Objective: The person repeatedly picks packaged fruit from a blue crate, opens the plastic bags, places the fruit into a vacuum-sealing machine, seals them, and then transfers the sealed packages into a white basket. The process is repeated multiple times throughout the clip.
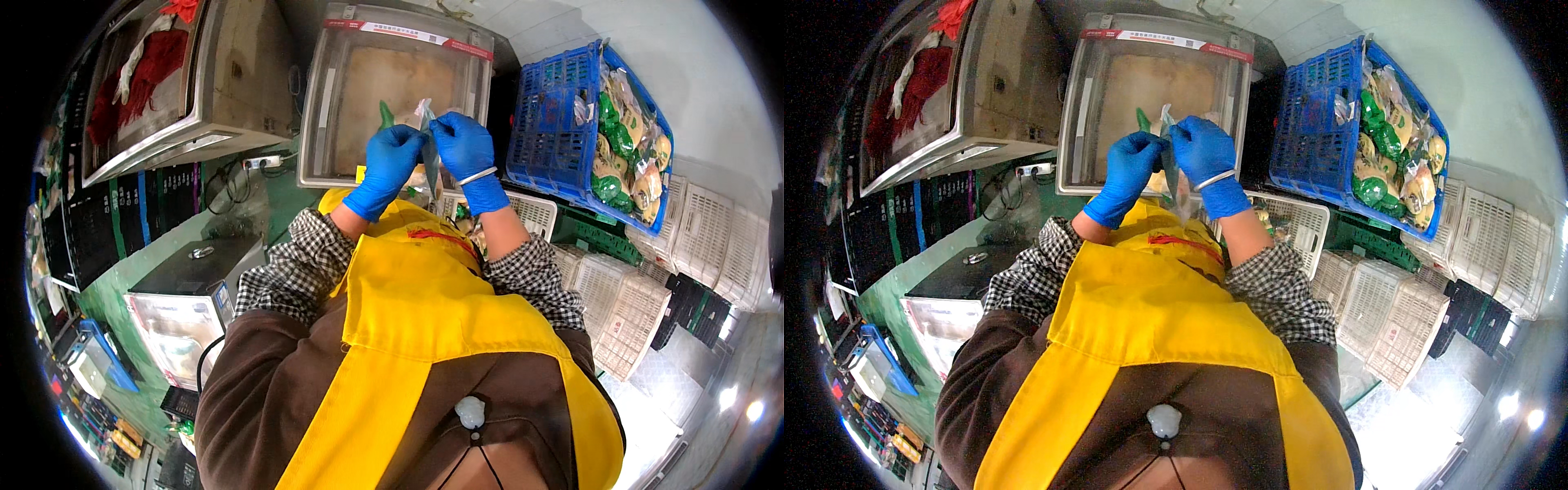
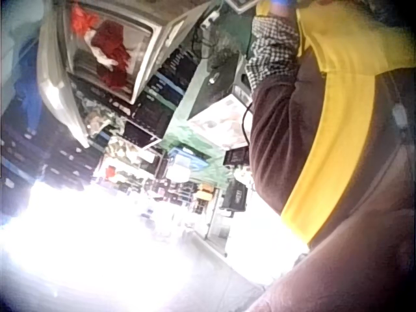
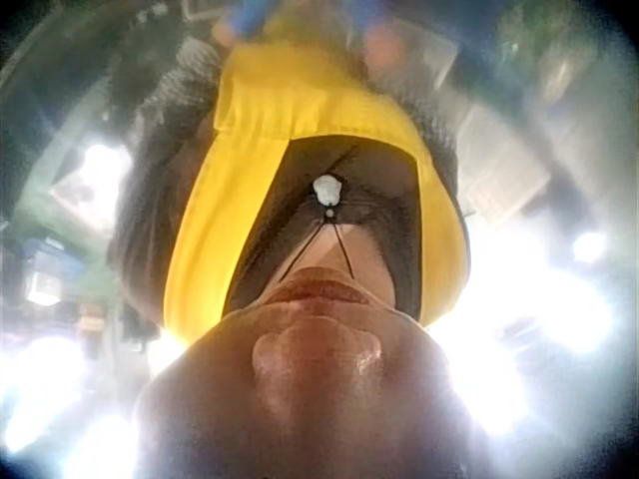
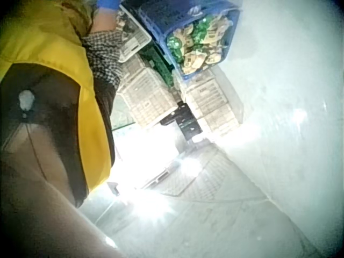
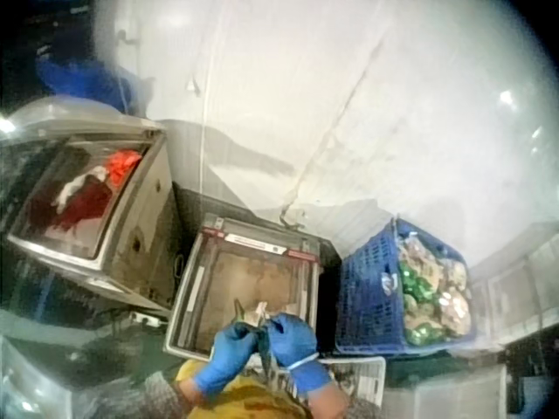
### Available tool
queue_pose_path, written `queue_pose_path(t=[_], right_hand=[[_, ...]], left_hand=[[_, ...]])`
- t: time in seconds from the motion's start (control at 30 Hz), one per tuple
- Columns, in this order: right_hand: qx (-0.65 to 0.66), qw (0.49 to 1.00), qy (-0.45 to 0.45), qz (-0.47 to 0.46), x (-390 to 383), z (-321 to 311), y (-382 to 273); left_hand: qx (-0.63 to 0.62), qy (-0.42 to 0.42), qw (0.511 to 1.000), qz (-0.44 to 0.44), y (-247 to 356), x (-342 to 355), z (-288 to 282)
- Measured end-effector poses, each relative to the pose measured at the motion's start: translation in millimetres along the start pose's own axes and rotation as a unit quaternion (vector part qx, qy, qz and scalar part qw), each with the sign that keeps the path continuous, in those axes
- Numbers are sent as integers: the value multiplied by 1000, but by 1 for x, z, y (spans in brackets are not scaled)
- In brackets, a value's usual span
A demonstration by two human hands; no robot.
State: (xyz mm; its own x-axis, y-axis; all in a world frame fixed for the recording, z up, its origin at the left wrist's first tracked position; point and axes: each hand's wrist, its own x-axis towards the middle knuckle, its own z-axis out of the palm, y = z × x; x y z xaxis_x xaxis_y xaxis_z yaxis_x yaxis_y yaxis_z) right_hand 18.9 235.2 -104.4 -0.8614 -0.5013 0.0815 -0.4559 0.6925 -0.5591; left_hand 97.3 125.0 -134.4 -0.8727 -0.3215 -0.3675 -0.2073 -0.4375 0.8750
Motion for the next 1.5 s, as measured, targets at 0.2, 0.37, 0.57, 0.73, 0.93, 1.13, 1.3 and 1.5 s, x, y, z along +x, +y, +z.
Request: queue_pose_path(t=[0.2, 0.37, 0.57, 0.73, 0.93, 1.13, 1.3, 1.5], right_hand=[[34, 989, -136, 55, -17, -26, -10], [-67, 962, -251, 84, -44, -30, -15], [57, 957, -259, 117, -61, -17, -3], [199, 938, -218, 182, -71, -8, 1], [193, 926, -277, 168, -73, 0, -1], [254, 914, -264, 173, -74, -1, -8], [230, 937, -229, 130, -75, 2, -13], [176, 965, -137, 135, -81, 5, -26]], left_hand=[[9, -53, 998, 10, -4, -2, -5], [25, -36, 999, 19, 6, -3, -7], [67, -35, 997, 14, 8, 0, -18], [81, -37, 996, -4, 6, -11, -29], [91, -24, 996, -6, 15, -16, -27], [201, -62, 977, 37, 13, -18, -39], [339, -199, 915, -92, 20, -45, -40], [216, -188, 948, -138, 21, -54, -46]])
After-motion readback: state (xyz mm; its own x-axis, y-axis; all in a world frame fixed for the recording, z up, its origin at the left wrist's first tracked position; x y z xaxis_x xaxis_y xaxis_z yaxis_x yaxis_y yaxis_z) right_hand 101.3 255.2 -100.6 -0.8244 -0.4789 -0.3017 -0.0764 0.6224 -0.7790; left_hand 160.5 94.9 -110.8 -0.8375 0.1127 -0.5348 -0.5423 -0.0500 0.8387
